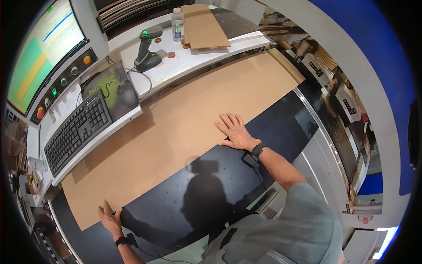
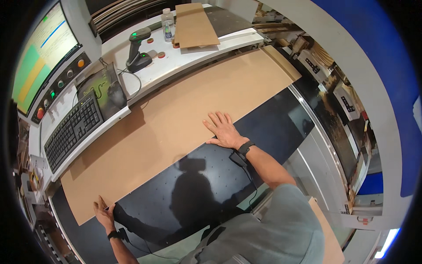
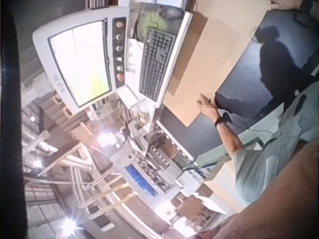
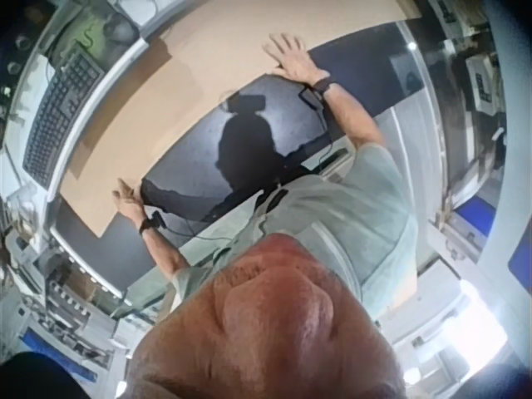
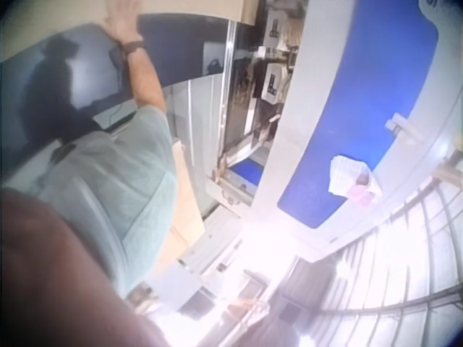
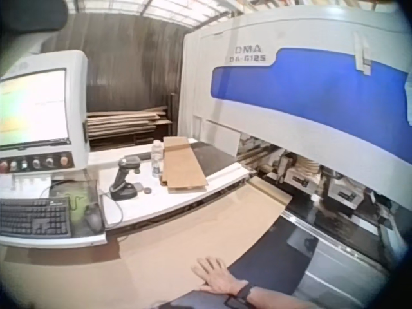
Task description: Using an air nozzle to blow dust off wooden panels and stacking them in a furniture factory.
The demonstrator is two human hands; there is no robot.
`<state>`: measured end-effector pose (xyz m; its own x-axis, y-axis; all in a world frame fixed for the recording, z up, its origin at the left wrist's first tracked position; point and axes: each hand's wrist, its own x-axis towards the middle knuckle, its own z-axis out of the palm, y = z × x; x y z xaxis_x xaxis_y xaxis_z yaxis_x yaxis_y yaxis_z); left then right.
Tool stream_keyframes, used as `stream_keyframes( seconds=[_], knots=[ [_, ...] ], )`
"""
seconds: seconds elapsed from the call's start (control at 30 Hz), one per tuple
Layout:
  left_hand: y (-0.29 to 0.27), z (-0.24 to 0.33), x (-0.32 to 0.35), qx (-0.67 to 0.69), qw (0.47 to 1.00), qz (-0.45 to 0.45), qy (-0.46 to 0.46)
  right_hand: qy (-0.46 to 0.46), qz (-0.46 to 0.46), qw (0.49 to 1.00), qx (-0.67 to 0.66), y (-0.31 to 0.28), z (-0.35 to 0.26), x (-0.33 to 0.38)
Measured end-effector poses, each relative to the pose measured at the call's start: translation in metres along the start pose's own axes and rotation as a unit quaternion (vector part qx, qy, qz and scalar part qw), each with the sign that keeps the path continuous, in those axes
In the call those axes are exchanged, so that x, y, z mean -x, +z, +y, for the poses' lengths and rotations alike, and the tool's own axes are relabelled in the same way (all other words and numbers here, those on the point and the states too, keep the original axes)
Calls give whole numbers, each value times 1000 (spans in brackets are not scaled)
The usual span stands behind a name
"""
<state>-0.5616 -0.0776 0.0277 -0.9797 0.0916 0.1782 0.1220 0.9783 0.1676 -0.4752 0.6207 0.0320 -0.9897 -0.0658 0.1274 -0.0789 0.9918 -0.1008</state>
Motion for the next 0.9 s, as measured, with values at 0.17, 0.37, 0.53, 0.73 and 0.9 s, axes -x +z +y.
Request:
stream_keyframes(
  seconds=[0.17, 0.37, 0.53, 0.73, 0.9],
  knots=[
    [5, 22, 3, 7, 1000, 9, 29, -6, -10, 1000, -2, -5, 25, -1],
    [14, 29, 9, -24, 998, 28, 52, -12, -3, 1000, -7, 3, 47, 8],
    [15, 35, 3, -12, 999, -11, 50, 0, -1, 1000, -4, 8, 53, 21],
    [13, 25, -6, 1, 995, -48, 88, -17, 47, 998, 30, 13, 59, 10],
    [7, 48, -17, -74, 981, -69, 166, -105, 97, 986, -81, 0, 32, 16]
  ],
)
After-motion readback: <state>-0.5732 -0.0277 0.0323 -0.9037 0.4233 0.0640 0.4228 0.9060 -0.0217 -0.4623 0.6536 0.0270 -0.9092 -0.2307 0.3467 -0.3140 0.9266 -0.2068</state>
